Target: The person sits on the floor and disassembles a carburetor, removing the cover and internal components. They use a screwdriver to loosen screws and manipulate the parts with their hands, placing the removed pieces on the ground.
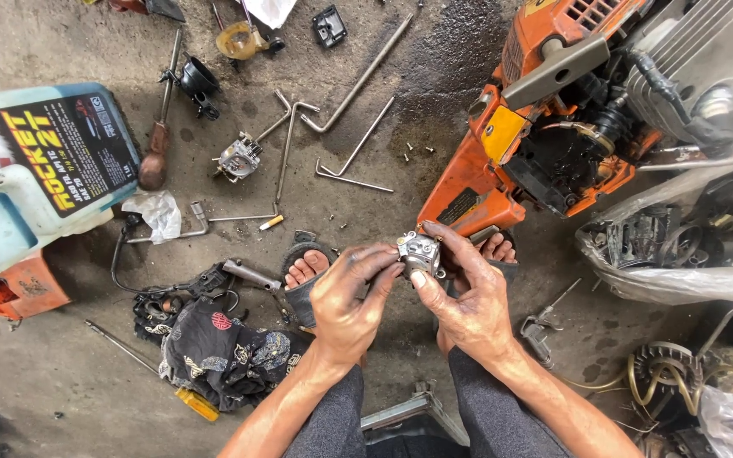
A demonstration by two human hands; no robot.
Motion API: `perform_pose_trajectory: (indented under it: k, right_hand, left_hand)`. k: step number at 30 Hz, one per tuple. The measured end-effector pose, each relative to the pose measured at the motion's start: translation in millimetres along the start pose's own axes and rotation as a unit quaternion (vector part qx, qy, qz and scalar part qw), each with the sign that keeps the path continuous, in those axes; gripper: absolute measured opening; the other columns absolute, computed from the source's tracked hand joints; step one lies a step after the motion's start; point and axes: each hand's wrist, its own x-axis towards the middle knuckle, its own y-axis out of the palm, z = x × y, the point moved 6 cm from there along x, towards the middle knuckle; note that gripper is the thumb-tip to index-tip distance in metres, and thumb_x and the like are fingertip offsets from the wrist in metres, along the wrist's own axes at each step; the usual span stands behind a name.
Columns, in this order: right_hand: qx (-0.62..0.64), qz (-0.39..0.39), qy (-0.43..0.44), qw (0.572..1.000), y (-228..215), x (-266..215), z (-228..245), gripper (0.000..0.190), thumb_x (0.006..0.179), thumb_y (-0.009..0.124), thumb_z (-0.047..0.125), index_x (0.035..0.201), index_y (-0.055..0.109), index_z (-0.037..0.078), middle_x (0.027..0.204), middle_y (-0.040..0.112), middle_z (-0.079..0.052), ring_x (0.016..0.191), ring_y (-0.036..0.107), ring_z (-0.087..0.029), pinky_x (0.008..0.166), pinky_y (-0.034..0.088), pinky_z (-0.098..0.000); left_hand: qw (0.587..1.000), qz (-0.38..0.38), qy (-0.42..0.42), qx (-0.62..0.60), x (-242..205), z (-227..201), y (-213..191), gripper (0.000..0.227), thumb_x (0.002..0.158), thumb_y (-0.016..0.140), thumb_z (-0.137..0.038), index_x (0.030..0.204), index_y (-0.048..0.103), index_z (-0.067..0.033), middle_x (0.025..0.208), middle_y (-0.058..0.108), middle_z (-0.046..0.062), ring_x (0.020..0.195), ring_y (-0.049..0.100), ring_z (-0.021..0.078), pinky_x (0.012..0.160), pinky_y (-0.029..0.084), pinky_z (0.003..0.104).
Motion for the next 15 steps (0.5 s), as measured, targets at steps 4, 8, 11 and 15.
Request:
perform_pose_trajectory:
  k: [4,8,11,15]
  right_hand:
    - [0.002,0.0,0.001,1.0,0.7,-0.8,-1.7,0.055,0.084,0.082,0.016,0.137,0.068,0.008,0.122,0.074,-0.019,0.114,0.068,-0.025,0.097,0.057,-0.0417]
    - [-0.017,0.008,-0.004,1.0,1.0,-1.1,-2.4,0.054,0.085,0.082,0.015,0.137,0.068,0.008,0.122,0.074,-0.018,0.115,0.068,-0.024,0.096,0.058,-0.0409]
    - [-0.012,0.007,0.002,1.0,0.0,-1.1,-2.5,0.054,0.085,0.082,0.016,0.136,0.068,0.008,0.123,0.073,-0.018,0.116,0.067,-0.025,0.097,0.057,-0.0417]
    - [-0.013,0.011,0.0,1.0,0.2,-1.0,-3.8,0.053,0.085,0.082,0.015,0.136,0.068,0.007,0.12,0.074,-0.018,0.113,0.069,-0.024,0.095,0.059,-0.0409]
  left_hand:
    - [0.998,-0.013,-0.055,-0.04,-5.9,16.4,0.0,0.015,0.083,0.08,0.005,0.097,0.077,0.0005,0.091,0.079,0.017,0.088,0.079,0.0309,0.075,0.063,0.044]
    - [0.998,-0.014,-0.057,-0.038,-5.5,13.8,-1.4,0.016,0.084,0.08,0.005,0.098,0.078,-0.0014,0.092,0.079,0.017,0.088,0.079,0.0311,0.077,0.063,0.044]
    - [0.997,-0.008,-0.063,-0.043,-5.3,13.3,-0.8,0.015,0.083,0.081,0.005,0.096,0.078,-0.0026,0.091,0.08,0.016,0.087,0.079,0.0313,0.077,0.063,0.044]
    - [0.996,-0.01,-0.072,-0.048,-6.5,13.5,-0.6,0.015,0.084,0.08,0.004,0.097,0.079,-0.0036,0.094,0.08,0.017,0.09,0.079,0.0306,0.078,0.064,0.043]
